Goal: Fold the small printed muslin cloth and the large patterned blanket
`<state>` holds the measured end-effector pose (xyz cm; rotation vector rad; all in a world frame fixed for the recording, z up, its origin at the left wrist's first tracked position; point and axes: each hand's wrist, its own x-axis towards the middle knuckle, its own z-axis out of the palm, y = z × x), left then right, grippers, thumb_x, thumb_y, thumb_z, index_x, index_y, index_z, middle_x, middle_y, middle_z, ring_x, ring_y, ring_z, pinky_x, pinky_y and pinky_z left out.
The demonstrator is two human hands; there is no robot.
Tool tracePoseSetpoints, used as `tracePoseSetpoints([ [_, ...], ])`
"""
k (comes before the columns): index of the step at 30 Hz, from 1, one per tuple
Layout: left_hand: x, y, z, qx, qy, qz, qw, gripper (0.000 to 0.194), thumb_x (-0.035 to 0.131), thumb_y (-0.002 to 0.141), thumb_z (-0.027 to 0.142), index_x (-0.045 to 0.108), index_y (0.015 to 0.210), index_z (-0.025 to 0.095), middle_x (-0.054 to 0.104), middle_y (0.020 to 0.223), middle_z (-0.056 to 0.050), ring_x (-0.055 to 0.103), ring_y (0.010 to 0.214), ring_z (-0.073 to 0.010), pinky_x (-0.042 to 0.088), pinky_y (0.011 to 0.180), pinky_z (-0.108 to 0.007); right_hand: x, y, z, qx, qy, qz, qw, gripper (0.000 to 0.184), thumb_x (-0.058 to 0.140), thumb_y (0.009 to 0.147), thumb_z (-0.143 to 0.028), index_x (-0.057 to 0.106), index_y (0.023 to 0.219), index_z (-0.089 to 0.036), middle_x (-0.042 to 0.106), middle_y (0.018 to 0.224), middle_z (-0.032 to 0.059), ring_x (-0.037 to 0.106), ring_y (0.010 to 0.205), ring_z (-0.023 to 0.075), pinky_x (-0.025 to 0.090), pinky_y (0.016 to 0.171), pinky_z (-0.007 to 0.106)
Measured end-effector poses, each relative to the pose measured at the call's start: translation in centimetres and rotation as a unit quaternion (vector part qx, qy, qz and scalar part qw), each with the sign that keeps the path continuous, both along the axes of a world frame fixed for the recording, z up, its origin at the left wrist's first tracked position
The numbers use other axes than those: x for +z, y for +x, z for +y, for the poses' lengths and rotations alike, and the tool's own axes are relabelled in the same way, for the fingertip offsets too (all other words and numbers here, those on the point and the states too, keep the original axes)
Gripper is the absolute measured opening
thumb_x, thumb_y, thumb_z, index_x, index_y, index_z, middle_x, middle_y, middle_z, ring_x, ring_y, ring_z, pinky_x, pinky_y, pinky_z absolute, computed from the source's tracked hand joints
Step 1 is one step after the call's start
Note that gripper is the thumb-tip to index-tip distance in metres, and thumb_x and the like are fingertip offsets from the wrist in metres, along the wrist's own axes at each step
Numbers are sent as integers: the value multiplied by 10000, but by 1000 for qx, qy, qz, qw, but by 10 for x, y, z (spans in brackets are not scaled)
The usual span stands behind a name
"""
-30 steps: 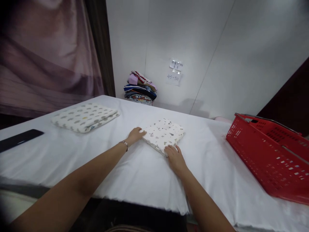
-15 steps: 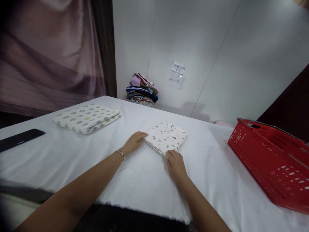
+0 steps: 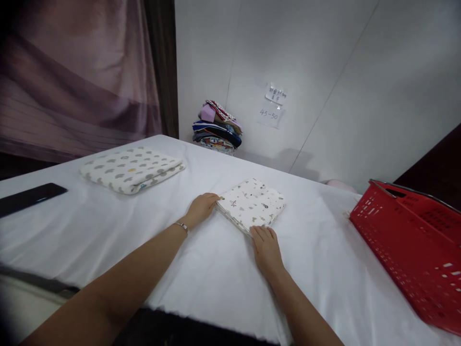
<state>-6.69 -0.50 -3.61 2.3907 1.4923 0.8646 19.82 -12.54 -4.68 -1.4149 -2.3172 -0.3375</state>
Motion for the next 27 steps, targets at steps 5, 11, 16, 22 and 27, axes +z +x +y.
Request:
tracePoseSetpoints([
  [5,0,0,-2,18,-6,-4,1000,362,375,868,150,639,1079,280,623,1139,1,510,1086,-189,404,927,-329,-6,-1,-1,2,16,-7,1000,364,347,898,-113,531,1209,-154,600,1179,104,497,1109,203,326,956,387],
  [11,3,-1,-8,-25,25,9,999,391,393,833,108,598,1133,251,600,1172,-19,477,1120,-194,377,980,-359,-8,0,-1,-7,18,-13,1000,371,350,891,-109,542,1203,-161,606,1174,107,505,1104,215,329,956,400],
  [16,4,6,-21,-97,82,30,991,437,480,785,110,547,1192,256,544,1257,-29,390,1227,-215,299,1031,-409,2,-4,-2,-19,-2,-16,1000,339,371,896,-148,547,1185,-175,605,1176,96,511,1101,215,312,972,407],
  [22,8,17,-27,-150,61,43,986,286,448,873,222,608,1098,293,574,1221,-19,418,1203,-199,281,1018,-404,15,-16,7,-17,1,-33,999,340,391,894,-185,541,1199,-194,581,1219,96,483,1150,225,268,1002,435],
  [27,7,17,-20,-135,59,54,988,302,372,915,223,643,1025,297,625,1133,-17,492,1108,-176,294,971,-375,6,-22,18,-4,-11,-63,998,381,356,894,-135,527,1234,-159,586,1217,105,498,1137,227,296,982,410],
])
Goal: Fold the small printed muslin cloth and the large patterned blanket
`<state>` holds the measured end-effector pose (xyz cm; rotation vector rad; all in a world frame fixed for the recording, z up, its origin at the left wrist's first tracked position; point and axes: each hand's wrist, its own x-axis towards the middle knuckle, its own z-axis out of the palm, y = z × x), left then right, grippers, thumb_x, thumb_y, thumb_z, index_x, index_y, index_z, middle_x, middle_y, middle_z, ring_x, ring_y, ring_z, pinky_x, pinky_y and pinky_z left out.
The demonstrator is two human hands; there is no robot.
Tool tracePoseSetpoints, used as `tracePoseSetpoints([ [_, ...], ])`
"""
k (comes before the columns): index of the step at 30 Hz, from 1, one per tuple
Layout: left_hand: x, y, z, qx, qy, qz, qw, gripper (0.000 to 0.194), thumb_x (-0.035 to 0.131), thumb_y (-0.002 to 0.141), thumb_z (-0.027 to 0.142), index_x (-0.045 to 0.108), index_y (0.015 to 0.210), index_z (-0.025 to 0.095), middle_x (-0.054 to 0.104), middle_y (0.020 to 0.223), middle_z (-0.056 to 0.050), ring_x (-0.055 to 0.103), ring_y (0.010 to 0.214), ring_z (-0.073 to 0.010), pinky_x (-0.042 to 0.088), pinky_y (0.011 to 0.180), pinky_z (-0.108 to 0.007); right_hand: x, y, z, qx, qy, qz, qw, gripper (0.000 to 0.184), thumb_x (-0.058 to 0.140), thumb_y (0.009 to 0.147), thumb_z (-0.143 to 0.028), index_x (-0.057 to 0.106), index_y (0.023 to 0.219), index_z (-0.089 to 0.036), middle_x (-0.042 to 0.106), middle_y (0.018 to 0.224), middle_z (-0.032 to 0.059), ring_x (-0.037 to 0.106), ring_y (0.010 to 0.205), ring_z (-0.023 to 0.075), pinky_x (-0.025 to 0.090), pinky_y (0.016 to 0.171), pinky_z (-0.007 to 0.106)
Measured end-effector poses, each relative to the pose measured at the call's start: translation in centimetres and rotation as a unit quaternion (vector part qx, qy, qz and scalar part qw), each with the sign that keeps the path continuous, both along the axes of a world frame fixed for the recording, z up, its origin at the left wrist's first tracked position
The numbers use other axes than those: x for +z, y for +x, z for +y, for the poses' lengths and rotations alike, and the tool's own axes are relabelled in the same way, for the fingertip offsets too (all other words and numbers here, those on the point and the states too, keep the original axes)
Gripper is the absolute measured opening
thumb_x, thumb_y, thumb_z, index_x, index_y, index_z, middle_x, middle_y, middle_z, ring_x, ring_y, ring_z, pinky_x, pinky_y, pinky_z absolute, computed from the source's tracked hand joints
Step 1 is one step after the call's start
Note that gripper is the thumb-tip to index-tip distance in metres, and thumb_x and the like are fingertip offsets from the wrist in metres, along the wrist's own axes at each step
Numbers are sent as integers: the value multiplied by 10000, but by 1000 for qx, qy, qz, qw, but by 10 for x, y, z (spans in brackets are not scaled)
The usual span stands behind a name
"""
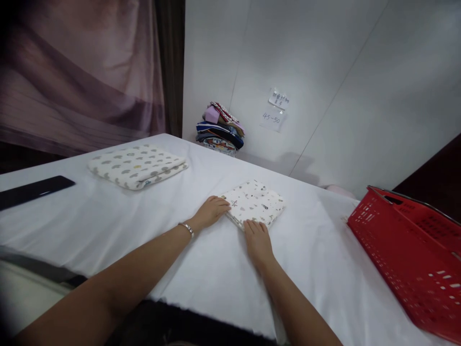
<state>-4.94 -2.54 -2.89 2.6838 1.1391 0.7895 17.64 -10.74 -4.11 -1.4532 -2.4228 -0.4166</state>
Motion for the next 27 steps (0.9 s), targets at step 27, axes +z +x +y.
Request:
tracePoseSetpoints([
  [27,-8,23,-26,-58,24,64,996,357,406,909,279,464,1261,260,498,1336,-23,365,1289,-189,176,1097,-421,3,-12,0,-18,-27,16,999,443,434,854,-166,481,1291,-109,461,1351,132,398,1260,270,306,1031,449],
])
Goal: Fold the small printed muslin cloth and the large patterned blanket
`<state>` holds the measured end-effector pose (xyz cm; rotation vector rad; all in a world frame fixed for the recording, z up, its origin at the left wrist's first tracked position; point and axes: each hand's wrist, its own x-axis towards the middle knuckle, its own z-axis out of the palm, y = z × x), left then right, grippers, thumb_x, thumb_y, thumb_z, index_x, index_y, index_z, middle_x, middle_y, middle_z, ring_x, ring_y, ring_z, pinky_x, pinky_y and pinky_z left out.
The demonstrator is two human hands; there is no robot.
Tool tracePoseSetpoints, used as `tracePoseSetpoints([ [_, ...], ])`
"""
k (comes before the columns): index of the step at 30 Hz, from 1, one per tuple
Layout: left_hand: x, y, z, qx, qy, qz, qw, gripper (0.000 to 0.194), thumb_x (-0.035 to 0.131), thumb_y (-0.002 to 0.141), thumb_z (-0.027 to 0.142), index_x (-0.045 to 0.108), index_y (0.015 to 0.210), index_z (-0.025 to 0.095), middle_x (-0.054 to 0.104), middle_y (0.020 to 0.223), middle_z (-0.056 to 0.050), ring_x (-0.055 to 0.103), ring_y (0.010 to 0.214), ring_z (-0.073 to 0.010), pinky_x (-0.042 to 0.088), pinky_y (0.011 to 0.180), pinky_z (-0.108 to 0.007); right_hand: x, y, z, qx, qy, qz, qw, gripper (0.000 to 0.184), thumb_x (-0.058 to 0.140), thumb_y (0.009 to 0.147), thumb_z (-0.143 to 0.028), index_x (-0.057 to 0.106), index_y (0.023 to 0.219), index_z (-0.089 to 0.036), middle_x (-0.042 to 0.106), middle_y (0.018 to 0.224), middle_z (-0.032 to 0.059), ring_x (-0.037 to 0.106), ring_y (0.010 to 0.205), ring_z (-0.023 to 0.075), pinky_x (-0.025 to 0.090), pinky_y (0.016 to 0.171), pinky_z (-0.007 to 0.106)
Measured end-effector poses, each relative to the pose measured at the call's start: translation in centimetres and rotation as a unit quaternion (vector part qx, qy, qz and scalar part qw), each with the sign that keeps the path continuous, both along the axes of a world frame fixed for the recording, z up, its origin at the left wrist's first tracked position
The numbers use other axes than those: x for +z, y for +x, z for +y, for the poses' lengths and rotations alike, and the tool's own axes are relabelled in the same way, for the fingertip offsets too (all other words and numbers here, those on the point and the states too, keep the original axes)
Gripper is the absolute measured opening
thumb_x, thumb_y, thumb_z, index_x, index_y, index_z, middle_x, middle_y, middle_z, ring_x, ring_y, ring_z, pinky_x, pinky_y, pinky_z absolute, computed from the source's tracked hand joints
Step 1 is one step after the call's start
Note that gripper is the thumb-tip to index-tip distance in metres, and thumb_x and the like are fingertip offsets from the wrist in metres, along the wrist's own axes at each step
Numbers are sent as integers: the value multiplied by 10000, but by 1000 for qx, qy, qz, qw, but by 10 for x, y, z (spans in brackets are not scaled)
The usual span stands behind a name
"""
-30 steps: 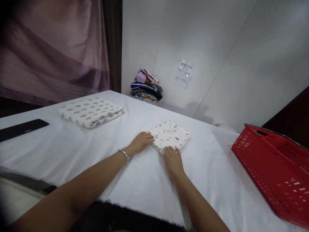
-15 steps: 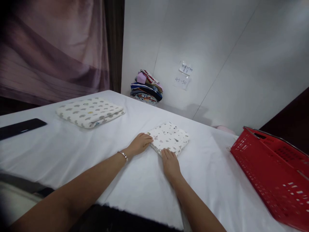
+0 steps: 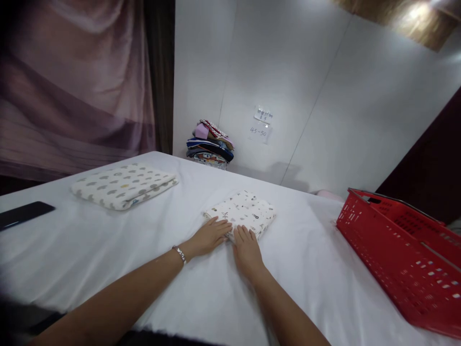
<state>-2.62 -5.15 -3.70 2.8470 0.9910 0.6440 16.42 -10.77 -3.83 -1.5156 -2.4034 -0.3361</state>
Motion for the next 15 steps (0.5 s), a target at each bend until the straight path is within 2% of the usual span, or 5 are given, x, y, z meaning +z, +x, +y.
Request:
tracePoseSetpoints([
  [5,3,-6,7,17,-6,-13,1000,335,363,930,298,481,1241,262,523,1311,-10,390,1269,-175,184,1093,-424,-2,-3,0,0,-44,-1,999,470,440,867,-206,437,1330,-126,428,1380,120,374,1280,248,297,1041,423],
  [8,4,-17,17,95,-22,-29,995,337,325,940,332,506,1215,258,523,1312,-11,383,1274,-184,194,1086,-444,-4,-4,0,-12,-70,7,997,489,411,882,-228,397,1359,-117,378,1414,109,326,1309,241,257,1068,408],
  [12,4,-29,29,222,-52,-53,972,378,262,949,357,519,1205,250,504,1331,-7,343,1303,-218,215,1071,-485,-5,-6,0,-17,-83,21,996,499,398,887,-248,385,1367,-114,361,1425,104,303,1319,244,231,1081,411],
  [15,13,-24,34,246,-40,-52,967,399,257,945,361,531,1199,222,501,1333,-31,327,1311,-224,218,1076,-473,-6,-7,1,-15,-76,32,996,498,399,888,-255,384,1367,-118,367,1423,103,308,1315,253,236,1077,422],
])
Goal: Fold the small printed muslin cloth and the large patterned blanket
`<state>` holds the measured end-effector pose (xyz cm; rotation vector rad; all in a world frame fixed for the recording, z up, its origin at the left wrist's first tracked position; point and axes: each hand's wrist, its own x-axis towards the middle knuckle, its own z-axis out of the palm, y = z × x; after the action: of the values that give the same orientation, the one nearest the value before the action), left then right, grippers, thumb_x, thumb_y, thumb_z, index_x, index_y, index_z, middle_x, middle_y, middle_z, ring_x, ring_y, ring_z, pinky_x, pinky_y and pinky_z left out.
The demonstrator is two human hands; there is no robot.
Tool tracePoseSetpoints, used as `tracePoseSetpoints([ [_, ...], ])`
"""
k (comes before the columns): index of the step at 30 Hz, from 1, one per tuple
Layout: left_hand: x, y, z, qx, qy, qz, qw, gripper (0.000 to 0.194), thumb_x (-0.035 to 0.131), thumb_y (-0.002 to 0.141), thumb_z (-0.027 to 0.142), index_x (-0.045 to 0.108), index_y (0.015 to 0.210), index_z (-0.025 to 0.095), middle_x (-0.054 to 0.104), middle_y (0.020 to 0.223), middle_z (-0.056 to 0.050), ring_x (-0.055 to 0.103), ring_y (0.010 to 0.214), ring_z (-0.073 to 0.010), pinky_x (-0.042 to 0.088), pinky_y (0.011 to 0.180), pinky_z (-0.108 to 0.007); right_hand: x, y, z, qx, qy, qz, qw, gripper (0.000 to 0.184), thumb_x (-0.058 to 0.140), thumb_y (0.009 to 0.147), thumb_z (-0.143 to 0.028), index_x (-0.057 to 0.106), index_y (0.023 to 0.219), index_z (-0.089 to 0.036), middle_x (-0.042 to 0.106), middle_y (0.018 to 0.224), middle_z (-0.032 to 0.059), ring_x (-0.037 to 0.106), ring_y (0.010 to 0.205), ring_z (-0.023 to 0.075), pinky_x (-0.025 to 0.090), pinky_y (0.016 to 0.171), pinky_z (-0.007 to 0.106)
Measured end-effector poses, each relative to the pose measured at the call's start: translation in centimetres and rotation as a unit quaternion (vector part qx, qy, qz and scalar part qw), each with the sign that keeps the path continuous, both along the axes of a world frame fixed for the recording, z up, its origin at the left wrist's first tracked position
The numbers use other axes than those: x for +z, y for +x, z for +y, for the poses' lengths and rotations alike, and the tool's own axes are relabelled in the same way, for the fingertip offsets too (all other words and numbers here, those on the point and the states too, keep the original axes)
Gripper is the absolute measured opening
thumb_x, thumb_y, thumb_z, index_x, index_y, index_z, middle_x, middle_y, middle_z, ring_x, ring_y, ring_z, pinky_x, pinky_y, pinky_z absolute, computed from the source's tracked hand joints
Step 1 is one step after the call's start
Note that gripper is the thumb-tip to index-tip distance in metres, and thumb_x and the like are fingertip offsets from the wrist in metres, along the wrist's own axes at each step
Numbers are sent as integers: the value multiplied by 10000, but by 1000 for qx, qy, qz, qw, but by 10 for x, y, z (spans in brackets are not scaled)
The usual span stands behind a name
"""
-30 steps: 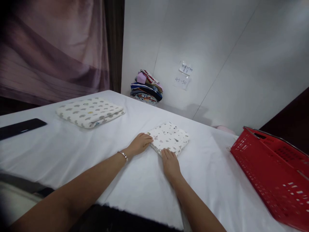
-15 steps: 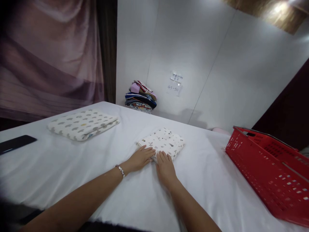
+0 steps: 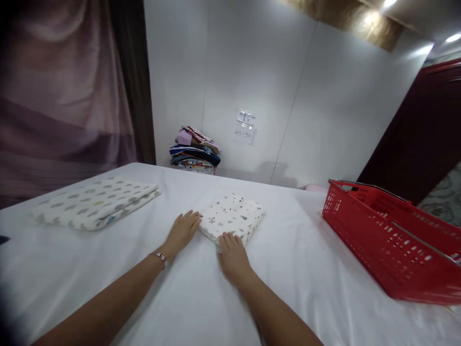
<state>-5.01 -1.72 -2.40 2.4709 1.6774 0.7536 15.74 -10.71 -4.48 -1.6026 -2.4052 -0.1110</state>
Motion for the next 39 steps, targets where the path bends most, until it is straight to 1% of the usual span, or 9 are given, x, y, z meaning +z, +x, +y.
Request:
tracePoseSetpoints([
  [4,17,24,9,-45,14,30,998,401,284,934,356,512,1228,204,458,1369,-56,319,1315,-222,231,1075,-455,-1,-1,-1,7,16,8,1000,501,408,885,-259,383,1366,-123,384,1414,107,319,1304,262,242,1071,432],
  [6,19,36,15,-48,15,48,998,395,318,921,342,497,1244,201,416,1400,-65,303,1323,-228,240,1070,-457,0,-1,-2,5,20,14,1000,501,412,882,-255,386,1363,-117,391,1409,110,323,1301,264,246,1070,434],
  [13,-12,43,26,5,54,97,994,392,330,905,330,529,1207,176,438,1381,-80,392,1254,-247,279,1036,-451,1,0,-5,10,8,35,999,506,416,868,-220,389,1360,-108,385,1412,109,319,1307,249,229,1093,430],
  [19,-14,41,27,4,54,90,994,383,333,904,344,539,1191,196,451,1372,-73,401,1244,-239,292,1023,-432,12,6,-9,8,-31,92,995,506,442,853,-254,423,1341,-123,397,1404,101,329,1308,236,246,1092,433],
  [25,-13,43,26,2,52,85,995,372,331,904,340,542,1174,198,451,1370,-76,404,1236,-240,291,1014,-440,36,29,28,-62,-19,136,989,497,352,912,-403,437,1331,-148,384,1411,105,289,1331,221,207,1096,440],
  [28,-12,42,25,2,43,83,996,367,338,901,340,540,1173,198,451,1371,-72,395,1243,-241,293,1010,-440,29,39,44,-108,-62,87,988,517,343,916,-408,431,1323,-101,341,1432,139,246,1346,250,188,1092,440],
  [33,-10,43,23,3,41,84,996,358,336,902,338,544,1157,198,460,1364,-67,397,1238,-238,300,1000,-426,18,42,45,-121,-92,35,988,493,307,931,-405,421,1315,-116,314,1446,140,212,1355,247,167,1086,419],
  [37,-9,43,23,6,41,79,996,339,345,897,330,548,1139,208,464,1358,-66,405,1225,-236,307,986,-421,36,41,58,-107,-102,30,989,445,361,909,-414,482,1252,-156,411,1388,119,301,1312,234,203,1064,396],
  [39,-10,44,23,7,41,76,996,339,350,892,323,548,1141,206,461,1360,-69,398,1230,-239,304,988,-423,46,42,76,-121,-88,23,988,489,356,908,-422,436,1302,-143,379,1409,127,281,1321,238,178,1071,391],
])
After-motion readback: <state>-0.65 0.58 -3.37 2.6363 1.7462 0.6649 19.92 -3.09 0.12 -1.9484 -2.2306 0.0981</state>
